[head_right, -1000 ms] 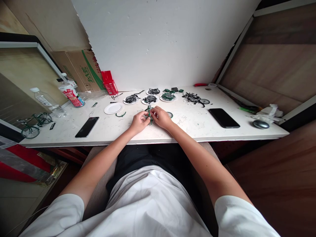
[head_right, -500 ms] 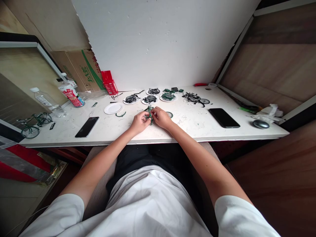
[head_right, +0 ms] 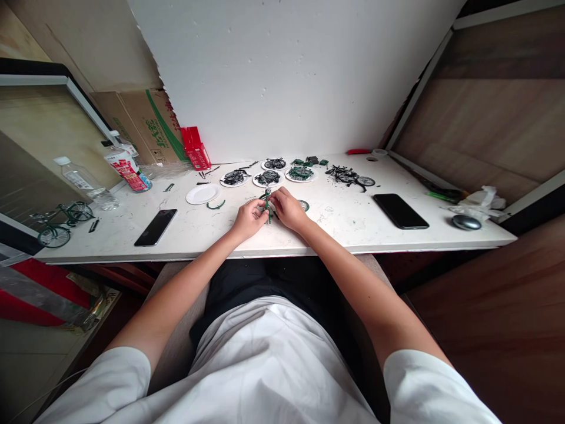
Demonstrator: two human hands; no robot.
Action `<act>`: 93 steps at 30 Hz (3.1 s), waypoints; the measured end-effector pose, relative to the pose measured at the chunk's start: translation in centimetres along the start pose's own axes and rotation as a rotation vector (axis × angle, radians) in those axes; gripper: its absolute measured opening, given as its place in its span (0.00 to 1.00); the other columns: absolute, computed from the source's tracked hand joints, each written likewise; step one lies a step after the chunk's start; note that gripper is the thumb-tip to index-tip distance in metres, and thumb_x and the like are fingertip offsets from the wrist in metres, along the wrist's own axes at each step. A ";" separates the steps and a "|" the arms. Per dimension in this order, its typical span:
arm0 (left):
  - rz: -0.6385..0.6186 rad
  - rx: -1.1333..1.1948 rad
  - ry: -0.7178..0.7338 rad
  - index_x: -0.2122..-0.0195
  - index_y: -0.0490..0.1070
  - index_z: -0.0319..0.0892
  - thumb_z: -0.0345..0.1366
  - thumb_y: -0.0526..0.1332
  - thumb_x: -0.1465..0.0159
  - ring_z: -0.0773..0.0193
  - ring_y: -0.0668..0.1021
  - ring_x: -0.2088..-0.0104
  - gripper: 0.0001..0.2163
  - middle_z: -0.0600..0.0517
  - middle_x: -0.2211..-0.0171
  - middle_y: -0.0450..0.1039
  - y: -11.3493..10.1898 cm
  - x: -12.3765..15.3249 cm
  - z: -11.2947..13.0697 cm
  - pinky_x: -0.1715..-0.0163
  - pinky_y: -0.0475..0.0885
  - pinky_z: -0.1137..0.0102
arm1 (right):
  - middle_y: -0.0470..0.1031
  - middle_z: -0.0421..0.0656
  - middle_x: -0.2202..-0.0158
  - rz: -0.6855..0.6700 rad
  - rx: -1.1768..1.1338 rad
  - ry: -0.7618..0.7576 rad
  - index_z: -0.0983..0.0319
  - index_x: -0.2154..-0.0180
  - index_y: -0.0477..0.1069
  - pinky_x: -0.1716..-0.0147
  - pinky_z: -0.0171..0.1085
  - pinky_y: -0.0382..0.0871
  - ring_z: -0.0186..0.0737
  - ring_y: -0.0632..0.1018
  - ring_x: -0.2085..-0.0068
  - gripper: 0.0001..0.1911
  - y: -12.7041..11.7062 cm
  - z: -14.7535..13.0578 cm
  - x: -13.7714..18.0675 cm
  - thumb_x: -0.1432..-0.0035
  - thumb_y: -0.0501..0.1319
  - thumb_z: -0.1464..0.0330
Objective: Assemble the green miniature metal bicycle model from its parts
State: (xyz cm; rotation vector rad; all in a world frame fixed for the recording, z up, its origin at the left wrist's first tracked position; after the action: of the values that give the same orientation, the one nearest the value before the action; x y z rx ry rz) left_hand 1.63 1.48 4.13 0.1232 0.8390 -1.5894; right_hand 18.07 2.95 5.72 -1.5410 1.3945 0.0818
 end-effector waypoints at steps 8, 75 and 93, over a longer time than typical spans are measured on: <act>0.003 -0.013 0.002 0.58 0.74 0.42 0.30 0.67 0.37 0.68 0.80 0.72 0.07 0.48 0.57 0.81 0.0 0.0 0.0 0.68 0.75 0.72 | 0.72 0.48 0.58 -0.007 -0.014 0.008 0.57 0.61 0.68 0.65 0.43 0.65 0.46 0.73 0.63 0.13 -0.3 -0.5 -0.1 0.24 0.52 0.60; -0.030 -0.098 0.012 0.58 0.75 0.43 0.31 0.66 0.36 0.68 0.78 0.72 0.06 0.49 0.57 0.80 0.1 0.1 0.5 0.66 0.74 0.69 | 0.71 0.45 0.67 -0.066 0.064 0.057 0.56 0.68 0.59 0.68 0.42 0.57 0.44 0.70 0.68 0.12 0.0 -0.4 -0.1 0.28 0.53 0.63; -0.043 -0.130 0.019 0.57 0.75 0.42 0.30 0.65 0.35 0.68 0.78 0.71 0.06 0.47 0.55 0.80 0.2 0.1 0.5 0.65 0.75 0.69 | 0.72 0.45 0.68 -0.086 0.086 0.081 0.56 0.68 0.60 0.68 0.41 0.57 0.44 0.70 0.68 0.12 0.0 -0.4 0.0 0.29 0.53 0.63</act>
State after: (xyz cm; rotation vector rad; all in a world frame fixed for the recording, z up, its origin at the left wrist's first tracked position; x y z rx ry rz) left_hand 1.96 1.07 4.39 0.0270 0.9631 -1.5708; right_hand 17.82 2.72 5.91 -1.5446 1.3752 -0.0935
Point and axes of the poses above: each hand's wrist, its own x-axis away from the middle knuckle, its own y-axis out of the palm, z = x × y, the point moved 5 cm from there along -x, towards the middle knuckle
